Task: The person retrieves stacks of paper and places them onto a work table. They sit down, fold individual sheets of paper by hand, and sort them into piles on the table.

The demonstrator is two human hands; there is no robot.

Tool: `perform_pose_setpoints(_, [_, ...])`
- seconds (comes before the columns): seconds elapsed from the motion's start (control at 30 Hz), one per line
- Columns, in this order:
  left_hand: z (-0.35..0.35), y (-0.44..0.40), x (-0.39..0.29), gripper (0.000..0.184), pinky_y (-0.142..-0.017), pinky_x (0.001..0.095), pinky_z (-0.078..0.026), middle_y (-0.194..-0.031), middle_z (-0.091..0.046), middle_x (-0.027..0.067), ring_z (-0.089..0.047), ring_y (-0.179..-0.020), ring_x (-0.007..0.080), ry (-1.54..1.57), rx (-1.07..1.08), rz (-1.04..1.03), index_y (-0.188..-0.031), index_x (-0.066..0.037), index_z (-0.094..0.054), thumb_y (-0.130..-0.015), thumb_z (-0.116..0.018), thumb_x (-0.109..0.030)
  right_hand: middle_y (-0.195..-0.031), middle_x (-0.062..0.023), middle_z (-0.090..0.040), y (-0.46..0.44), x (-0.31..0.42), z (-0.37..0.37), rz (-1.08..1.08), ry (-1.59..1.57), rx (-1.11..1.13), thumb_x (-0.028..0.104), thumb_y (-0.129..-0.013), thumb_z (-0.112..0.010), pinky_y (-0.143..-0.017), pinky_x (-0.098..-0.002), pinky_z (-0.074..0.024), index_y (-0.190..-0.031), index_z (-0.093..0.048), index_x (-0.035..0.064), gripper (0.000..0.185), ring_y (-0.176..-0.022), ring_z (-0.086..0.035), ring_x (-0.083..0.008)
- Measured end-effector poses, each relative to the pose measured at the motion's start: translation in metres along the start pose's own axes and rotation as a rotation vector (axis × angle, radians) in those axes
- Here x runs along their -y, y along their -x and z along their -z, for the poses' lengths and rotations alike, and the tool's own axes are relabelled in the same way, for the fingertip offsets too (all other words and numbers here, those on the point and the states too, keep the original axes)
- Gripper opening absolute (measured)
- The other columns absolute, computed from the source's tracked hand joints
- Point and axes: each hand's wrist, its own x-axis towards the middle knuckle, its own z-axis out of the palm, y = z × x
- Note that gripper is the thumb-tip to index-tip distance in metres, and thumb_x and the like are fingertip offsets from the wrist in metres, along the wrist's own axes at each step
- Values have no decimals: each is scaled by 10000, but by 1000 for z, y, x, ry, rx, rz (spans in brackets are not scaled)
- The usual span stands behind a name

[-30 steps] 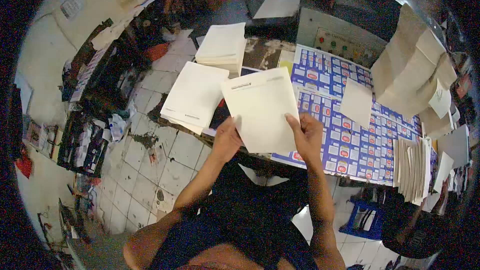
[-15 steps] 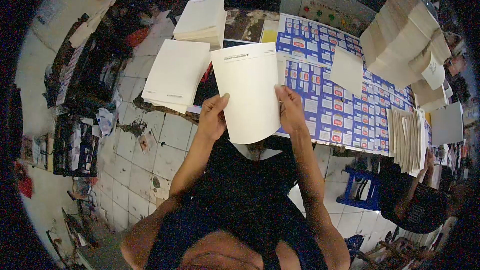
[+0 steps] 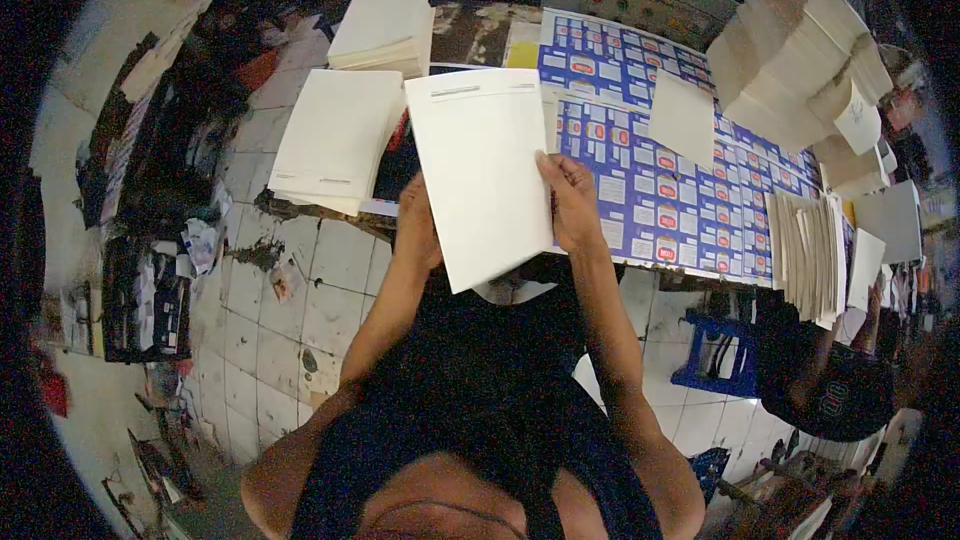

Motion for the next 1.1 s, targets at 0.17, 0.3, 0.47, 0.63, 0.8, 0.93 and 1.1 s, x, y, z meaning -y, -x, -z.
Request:
perform_pose_setpoints(0.17, [12,-7,12,154,-630,239,-526,-890,-681,84,-644,-747,105,-378,-139,-168,-998,34,-628,-863,-619,-38,-697,-85,-658,7,22,0,129,540,-151,247,-843,-685,-503,-230,-452,-860,-678,-72,320,-563,-582,-100])
perform_pose_setpoints(0.3, [24,-24,26,177,-689,222,-487,-894,-682,73,-620,-762,84,-453,-159,-201,-1022,50,-635,-856,-610,-6,-696,-81,-660,3,30,3,142,512,-153,264,-855,-670,-514,-234,-452,-870,-688,-76,341,-569,-574,-89])
perform_pose_setpoints(0.47, [9,-38,21,199,-735,251,-496,-959,-670,88,-625,-819,116,-403,-135,-195,-1068,35,-611,-887,-598,-44,-679,-55,-658,-8,50,27,215,572,-204,256,-866,-659,-520,-237,-450,-865,-693,-58,316,-564,-557,-75])
perform_pose_setpoints(0.63, [-22,-67,13,257,-716,245,-490,-980,-665,98,-621,-836,116,-374,-66,-196,-1073,63,-610,-882,-644,-106,-732,-26,-662,-47,85,89,423,644,-360,207,-867,-665,-593,-231,-445,-843,-699,-11,222,-646,-540,-62])
perform_pose_setpoints(0.8, [-14,-125,22,310,-680,250,-508,-982,-668,127,-640,-785,134,-480,-20,1,-1092,67,-603,-855,-677,-118,-646,14,-580,-121,138,218,490,657,-694,274,-825,-711,-509,-229,-373,-785,-688,-3,281,-572,-455,-53])
perform_pose_setpoints(0.93, [-9,-149,35,305,-662,243,-507,-952,-681,114,-645,-762,136,-707,-89,24,-1075,65,-619,-834,-690,-108,-648,-100,-655,-154,135,315,522,1233,-916,403,-780,-721,-553,-330,-466,-745,-687,-2,407,-560,-594,-211])
perform_pose_setpoints(1.1, [5,-157,45,278,-659,256,-499,-880,-699,107,-650,-729,136,-1046,-127,-90,-1013,53,-653,-808,-704,-127,-710,-164,-670,-153,123,351,371,1515,-1035,475,-775,-684,-628,-416,-515,-787,-708,43,432,-690,-659,-362])
